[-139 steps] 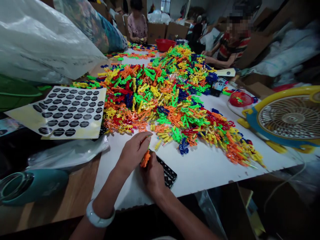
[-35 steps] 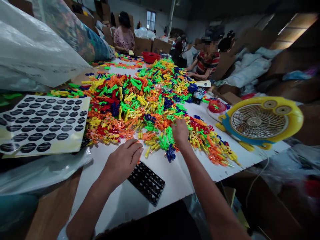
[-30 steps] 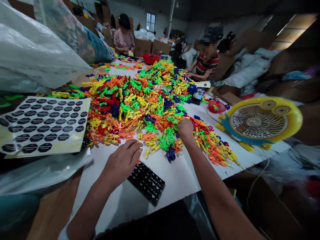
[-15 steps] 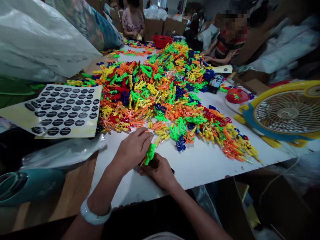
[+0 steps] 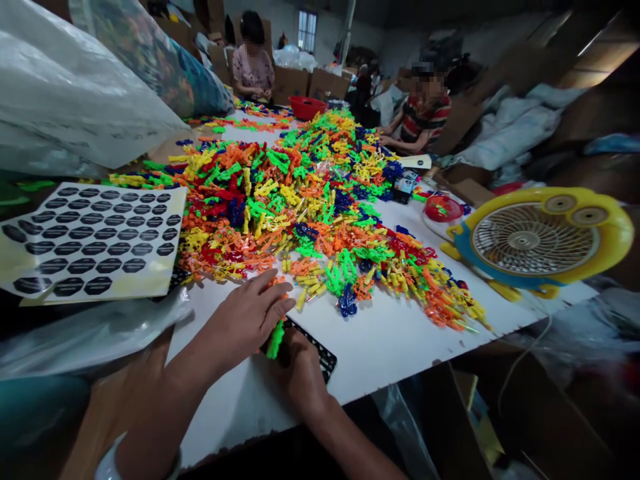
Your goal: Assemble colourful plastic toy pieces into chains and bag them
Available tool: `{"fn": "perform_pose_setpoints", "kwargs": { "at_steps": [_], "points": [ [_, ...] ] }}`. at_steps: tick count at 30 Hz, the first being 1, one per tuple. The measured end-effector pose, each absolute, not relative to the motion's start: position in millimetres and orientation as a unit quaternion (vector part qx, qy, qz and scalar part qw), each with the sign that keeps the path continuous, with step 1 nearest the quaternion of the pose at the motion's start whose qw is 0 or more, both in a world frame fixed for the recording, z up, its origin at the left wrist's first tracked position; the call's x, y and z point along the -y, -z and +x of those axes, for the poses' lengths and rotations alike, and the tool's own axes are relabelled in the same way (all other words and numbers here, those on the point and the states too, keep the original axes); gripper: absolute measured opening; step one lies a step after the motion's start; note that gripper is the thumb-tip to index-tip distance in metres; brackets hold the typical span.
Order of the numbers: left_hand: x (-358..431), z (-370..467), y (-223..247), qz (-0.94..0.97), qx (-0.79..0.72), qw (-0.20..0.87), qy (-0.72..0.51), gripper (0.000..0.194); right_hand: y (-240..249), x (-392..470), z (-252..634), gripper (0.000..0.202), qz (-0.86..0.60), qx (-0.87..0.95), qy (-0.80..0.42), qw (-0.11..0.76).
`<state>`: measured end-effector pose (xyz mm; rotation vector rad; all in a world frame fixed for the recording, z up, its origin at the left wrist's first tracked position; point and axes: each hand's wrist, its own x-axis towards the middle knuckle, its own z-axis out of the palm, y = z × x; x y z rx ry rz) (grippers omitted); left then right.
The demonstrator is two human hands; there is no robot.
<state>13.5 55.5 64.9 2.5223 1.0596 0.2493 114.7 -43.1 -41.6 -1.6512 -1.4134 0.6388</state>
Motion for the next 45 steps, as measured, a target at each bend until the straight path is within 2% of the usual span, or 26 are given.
{"fn": "perform_pose_setpoints", "kwargs": {
  "at_steps": [3, 7, 11, 13, 15, 17, 22, 27, 33, 40, 45],
  "points": [
    [-52.3, 14.9, -65.2, 0.899, -0.378, 0.197, -0.1, 0.056, 40.1, 39.8, 116.5, 0.009, -0.664, 0.575, -0.27, 0.394],
    [-45.4, 20.3, -60.5, 0.898, -0.409, 0.101, -0.126, 0.059, 35.1, 39.9, 115.8, 0.019, -0.661, 0.57, -0.275, 0.404],
    [-45.1, 24.0, -55.3, 0.902, -0.401, 0.076, -0.139, 0.049, 25.9, 38.2, 148.7, 0.019, -0.602, 0.604, -0.332, 0.403],
    [-46.7, 24.4, -54.3, 0.903, -0.396, 0.081, -0.144, 0.044, 18.6, 30.7, 184.4, 0.02, -0.643, 0.59, -0.255, 0.417],
    [-47.9, 24.3, -53.7, 0.901, -0.398, 0.091, -0.148, 0.042, 8.6, 17.5, 228.3, 0.022, -0.697, 0.566, -0.126, 0.422],
    [-48.8, 24.1, -52.6, 0.896, -0.406, 0.099, -0.148, 0.041, -3.1, 0.2, 273.4, 0.025, -0.742, 0.552, -0.028, 0.379],
    [-50.4, 22.7, -50.3, 0.894, -0.417, 0.03, -0.163, 0.045, -21.2, -34.6, 355.5, 0.038, -0.842, 0.51, 0.09, 0.15],
    [-47.6, 25.2, -50.8, 0.903, -0.388, -0.005, -0.183, 0.054, -11.9, -38.0, 384.1, 0.047, -0.85, 0.51, 0.076, 0.107],
    [-45.7, 32.8, -44.8, 0.907, -0.391, 0.006, -0.16, 0.052, -8.6, -39.3, 392.3, 0.047, -0.832, 0.544, 0.047, 0.096],
    [-47.9, 31.0, -44.6, 0.906, -0.387, 0.04, -0.165, 0.043, -10.8, -54.8, 399.6, 0.025, -0.81, 0.58, 0.027, 0.088],
    [-45.3, 30.9, -49.8, 0.894, -0.412, 0.055, -0.164, 0.04, -15.2, -44.2, 389.1, 0.02, -0.81, 0.572, 0.031, 0.128]
  ]
}}
